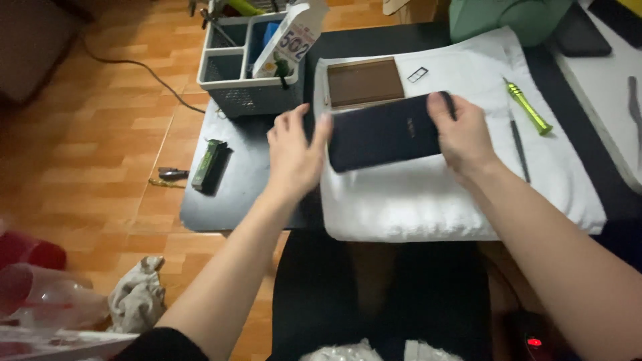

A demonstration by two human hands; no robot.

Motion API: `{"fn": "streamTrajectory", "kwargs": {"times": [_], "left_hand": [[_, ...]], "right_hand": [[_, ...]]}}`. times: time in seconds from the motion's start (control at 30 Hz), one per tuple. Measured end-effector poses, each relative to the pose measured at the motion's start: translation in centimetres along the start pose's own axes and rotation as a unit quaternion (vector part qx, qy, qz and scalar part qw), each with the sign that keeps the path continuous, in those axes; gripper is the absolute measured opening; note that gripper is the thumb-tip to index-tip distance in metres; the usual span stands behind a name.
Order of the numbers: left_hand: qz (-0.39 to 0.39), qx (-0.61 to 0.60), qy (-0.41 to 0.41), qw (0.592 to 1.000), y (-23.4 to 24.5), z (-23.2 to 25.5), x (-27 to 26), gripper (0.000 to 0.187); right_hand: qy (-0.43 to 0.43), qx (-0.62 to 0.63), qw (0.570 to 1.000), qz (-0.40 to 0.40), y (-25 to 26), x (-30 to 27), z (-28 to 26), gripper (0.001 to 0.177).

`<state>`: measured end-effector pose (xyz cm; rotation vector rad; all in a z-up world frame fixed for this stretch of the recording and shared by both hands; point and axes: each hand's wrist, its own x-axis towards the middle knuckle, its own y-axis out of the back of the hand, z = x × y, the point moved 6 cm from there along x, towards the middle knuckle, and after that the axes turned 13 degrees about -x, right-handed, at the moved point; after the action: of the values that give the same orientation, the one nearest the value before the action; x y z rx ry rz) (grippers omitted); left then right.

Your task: Disassembling a smartphone by removing precision screws and prying apart the internal components.

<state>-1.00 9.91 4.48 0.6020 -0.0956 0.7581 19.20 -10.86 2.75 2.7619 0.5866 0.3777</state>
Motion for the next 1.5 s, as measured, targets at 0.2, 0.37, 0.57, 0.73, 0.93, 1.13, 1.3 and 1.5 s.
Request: {"fn": "streamTrajectory", "kwargs": {"times": [0.2,0.37,0.57,0.73,0.93,1.13,1.3,1.5], "left_hand": [[0.000,-0.299,0.089,0.950,-2.8,-1.8,3.1,0.057],[0.050,-0.200,-0.035,0.978,-2.4,0.4,2.5,0.052],[0.097,-0.183,-0.164,0.965,-1.6,4.8,0.2,0.039],[0.089,-0.218,-0.143,0.961,-1.4,3.5,0.5,0.039],[0.018,-0.219,0.088,0.972,-1.9,1.7,-0.1,0.071],[-0.046,-0.272,0.147,0.950,-2.7,-0.4,0.6,0.066],[-0.086,-0.300,0.278,0.908,-2.8,-2.0,0.0,0.060],[-0.142,-0.279,0.095,0.945,0.7,2.4,-1.2,0.114]], "right_hand": [[0.031,0.109,0.993,0.014,-1.1,-0.5,-1.3,0.031],[0.063,0.014,0.997,-0.034,-0.9,-1.8,-2.8,0.044],[0.109,-0.013,0.993,0.045,0.2,1.1,1.8,0.051],[0.135,-0.071,0.982,0.116,1.0,-1.1,-1.7,0.047],[0.055,-0.015,0.994,0.094,0.3,-3.5,-5.3,0.046],[-0.088,-0.003,0.996,0.002,-0.4,-2.8,-3.2,0.040],[-0.179,-0.031,0.974,-0.133,-1.4,-1.5,-0.2,0.045],[-0.236,0.062,0.962,-0.123,0.5,-1.0,0.1,0.031]]}}
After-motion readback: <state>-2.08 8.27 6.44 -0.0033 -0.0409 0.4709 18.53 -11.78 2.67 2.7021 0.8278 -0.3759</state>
